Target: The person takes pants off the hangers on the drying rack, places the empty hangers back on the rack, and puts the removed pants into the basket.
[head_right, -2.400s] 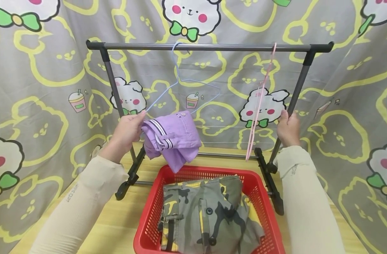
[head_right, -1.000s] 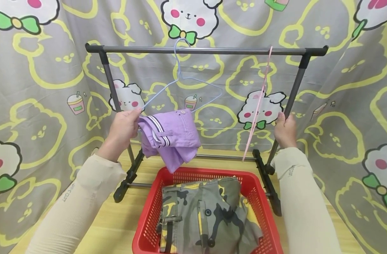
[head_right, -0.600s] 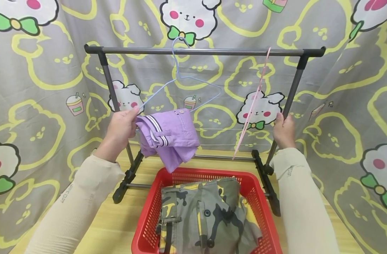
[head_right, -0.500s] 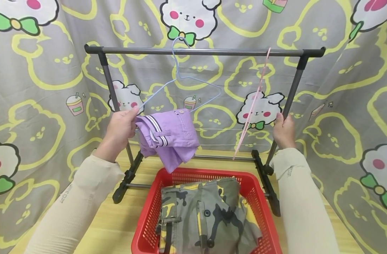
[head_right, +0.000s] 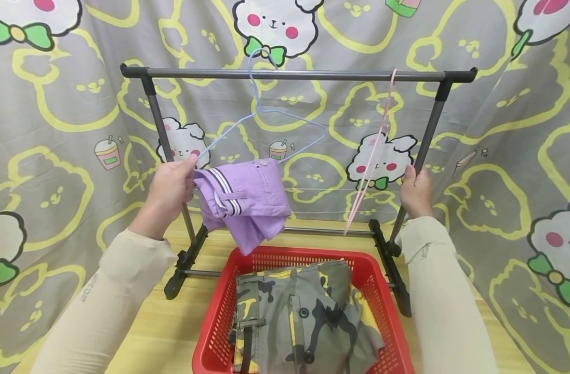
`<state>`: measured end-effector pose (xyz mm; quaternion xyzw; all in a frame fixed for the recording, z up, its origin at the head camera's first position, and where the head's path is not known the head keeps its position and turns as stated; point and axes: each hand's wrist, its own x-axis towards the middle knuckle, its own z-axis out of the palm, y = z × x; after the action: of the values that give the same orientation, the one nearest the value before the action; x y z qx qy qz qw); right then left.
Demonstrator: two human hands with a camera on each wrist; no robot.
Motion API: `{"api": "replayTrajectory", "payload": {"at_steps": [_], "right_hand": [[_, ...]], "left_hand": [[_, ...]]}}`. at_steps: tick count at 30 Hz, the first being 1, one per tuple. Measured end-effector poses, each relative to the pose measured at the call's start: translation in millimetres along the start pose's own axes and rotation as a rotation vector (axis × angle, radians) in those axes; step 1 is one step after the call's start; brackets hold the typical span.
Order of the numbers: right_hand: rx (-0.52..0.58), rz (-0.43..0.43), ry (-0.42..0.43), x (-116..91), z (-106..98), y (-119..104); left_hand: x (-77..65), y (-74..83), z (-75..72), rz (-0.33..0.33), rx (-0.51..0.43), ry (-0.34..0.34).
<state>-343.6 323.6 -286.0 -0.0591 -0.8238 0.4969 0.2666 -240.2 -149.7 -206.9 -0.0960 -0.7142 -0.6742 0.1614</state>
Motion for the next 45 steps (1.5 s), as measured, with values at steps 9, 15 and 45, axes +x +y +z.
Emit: {"api": "replayTrajectory", "payload": {"at_steps": [9, 15, 45], "right_hand": [[0.004, -0.010, 0.013, 0, 1, -1], [0.021, -0.007, 0.003, 1, 1, 0], [0.004, -0.041, 0.014, -3, 2, 0]], "left_hand": [[-3.0, 3.9, -4.6, 0.015, -0.033, 0.008], [-4.7, 6.1, -6.4, 0.022, -0.041, -0.003], [-13.2, 4.7, -7.3, 0.036, 0.119, -0.026]]}}
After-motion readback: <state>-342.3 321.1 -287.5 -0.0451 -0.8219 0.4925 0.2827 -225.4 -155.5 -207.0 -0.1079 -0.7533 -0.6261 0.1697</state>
